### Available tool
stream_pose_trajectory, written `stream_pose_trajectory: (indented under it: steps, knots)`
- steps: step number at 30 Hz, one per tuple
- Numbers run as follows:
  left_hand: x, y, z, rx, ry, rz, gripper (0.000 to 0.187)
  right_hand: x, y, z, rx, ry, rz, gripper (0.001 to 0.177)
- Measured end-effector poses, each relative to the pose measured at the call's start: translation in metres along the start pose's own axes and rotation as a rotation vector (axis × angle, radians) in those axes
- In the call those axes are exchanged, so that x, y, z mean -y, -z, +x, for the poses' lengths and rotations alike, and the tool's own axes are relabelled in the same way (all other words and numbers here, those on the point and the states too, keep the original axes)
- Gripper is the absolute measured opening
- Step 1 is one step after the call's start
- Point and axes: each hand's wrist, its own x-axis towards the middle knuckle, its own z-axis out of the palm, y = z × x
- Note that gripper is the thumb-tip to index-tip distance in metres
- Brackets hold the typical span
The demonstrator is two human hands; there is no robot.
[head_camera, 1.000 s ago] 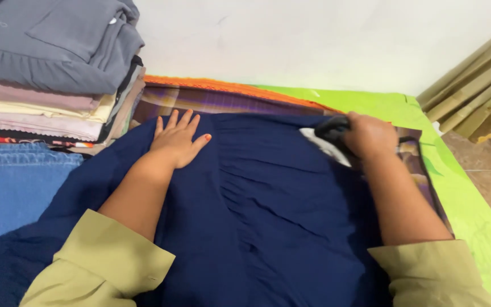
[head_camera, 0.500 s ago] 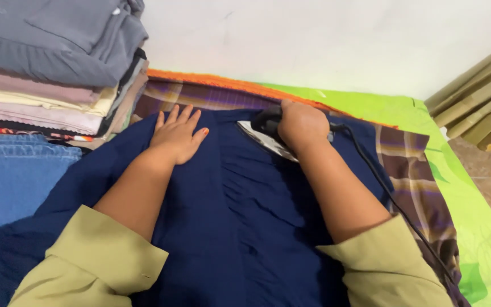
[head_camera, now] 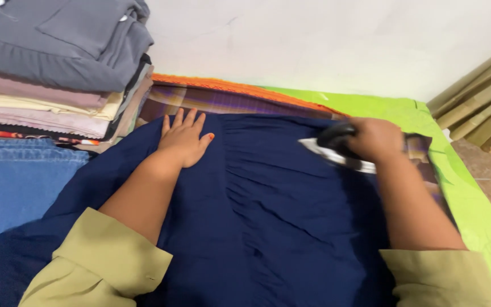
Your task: Ironing a blue garment on a flat surface using a handheld iron
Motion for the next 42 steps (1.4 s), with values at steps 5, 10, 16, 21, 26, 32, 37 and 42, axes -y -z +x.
stream_pose_trajectory:
  steps: [5, 10, 16, 21, 26, 32, 37, 42]
  knots:
    - [-0.003, 0.003, -0.003, -0.019, 0.001, -0.011, 0.069, 0.106, 0.019, -0.006, -0.063, 0.193, 0.084, 0.029]
    - [0.004, -0.002, 0.005, -0.022, -0.021, 0.025, 0.07, 0.157, 0.01, 0.011, -0.124, 0.237, 0.179, 0.027]
    - [0.007, -0.002, 0.001, -0.015, 0.006, 0.043, 0.07, 0.102, 0.026, -0.01, -0.081, 0.175, 0.195, 0.032]
    - [0.007, -0.004, 0.003, -0.016, 0.006, 0.045, 0.071, 0.014, 0.026, -0.019, -0.053, -0.028, 0.092, 0.036]
    - [0.005, -0.005, 0.005, -0.019, 0.001, 0.051, 0.071, -0.059, -0.017, 0.013, -0.012, -0.038, 0.014, 0.034]
    - [0.008, -0.011, 0.011, -0.03, -0.004, 0.057, 0.071, 0.008, -0.001, -0.013, -0.014, 0.228, 0.074, 0.033]
    - [0.007, -0.006, 0.005, -0.029, -0.014, 0.045, 0.071, 0.093, 0.017, -0.053, -0.038, 0.318, 0.088, 0.031]
    - [0.007, -0.004, 0.004, -0.04, -0.003, 0.05, 0.071, 0.074, 0.024, -0.081, -0.024, 0.293, 0.09, 0.03]
